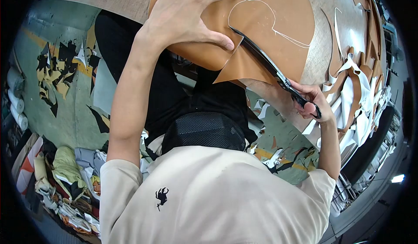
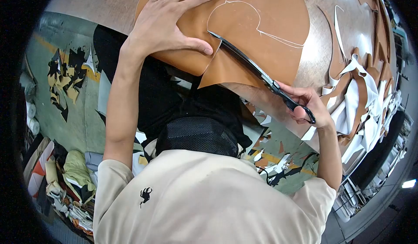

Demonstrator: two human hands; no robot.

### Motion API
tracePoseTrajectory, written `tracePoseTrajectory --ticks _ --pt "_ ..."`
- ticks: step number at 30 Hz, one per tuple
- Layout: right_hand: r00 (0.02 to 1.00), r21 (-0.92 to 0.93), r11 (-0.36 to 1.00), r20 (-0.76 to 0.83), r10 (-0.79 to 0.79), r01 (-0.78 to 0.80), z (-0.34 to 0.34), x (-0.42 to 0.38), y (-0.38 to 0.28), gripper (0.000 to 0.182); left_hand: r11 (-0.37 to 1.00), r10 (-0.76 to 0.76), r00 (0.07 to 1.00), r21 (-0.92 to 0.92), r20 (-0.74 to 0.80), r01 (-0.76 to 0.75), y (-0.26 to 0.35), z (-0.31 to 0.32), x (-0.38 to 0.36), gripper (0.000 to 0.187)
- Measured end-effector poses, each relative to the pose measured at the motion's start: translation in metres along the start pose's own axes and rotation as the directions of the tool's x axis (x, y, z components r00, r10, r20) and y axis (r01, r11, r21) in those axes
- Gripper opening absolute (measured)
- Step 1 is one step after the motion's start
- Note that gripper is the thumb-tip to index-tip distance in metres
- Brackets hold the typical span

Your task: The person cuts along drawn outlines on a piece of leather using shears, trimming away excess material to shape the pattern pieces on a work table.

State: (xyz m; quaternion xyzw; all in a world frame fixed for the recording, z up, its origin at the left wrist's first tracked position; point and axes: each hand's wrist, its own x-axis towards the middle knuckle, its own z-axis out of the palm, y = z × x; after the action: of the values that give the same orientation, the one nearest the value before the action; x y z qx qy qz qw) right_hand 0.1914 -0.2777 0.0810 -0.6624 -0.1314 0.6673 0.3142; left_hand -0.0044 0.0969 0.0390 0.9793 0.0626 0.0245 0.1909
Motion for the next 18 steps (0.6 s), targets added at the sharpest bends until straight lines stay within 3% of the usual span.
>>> tracePoseTrajectory --ticks 2,12,18 --pt "0.997 0.030 0.997 0.032 -0.070 0.069 0.004 0.000 0.006 0.117 1.000 0.002 1.000 -0.001 -0.005 -0.002 -0.001 0.001 -0.001 0.116" --pt "0.996 -0.048 0.995 -0.025 -0.090 0.089 0.019 -0.006 -0.005 0.120 1.000 -0.006 1.000 -0.026 -0.011 0.005 0.000 0.003 -0.003 0.117" --pt "0.991 -0.012 0.993 -0.060 -0.117 0.116 0.030 -0.009 -0.003 0.105 0.999 0.005 0.998 -0.045 -0.057 -0.007 -0.001 0.005 -0.005 0.115"
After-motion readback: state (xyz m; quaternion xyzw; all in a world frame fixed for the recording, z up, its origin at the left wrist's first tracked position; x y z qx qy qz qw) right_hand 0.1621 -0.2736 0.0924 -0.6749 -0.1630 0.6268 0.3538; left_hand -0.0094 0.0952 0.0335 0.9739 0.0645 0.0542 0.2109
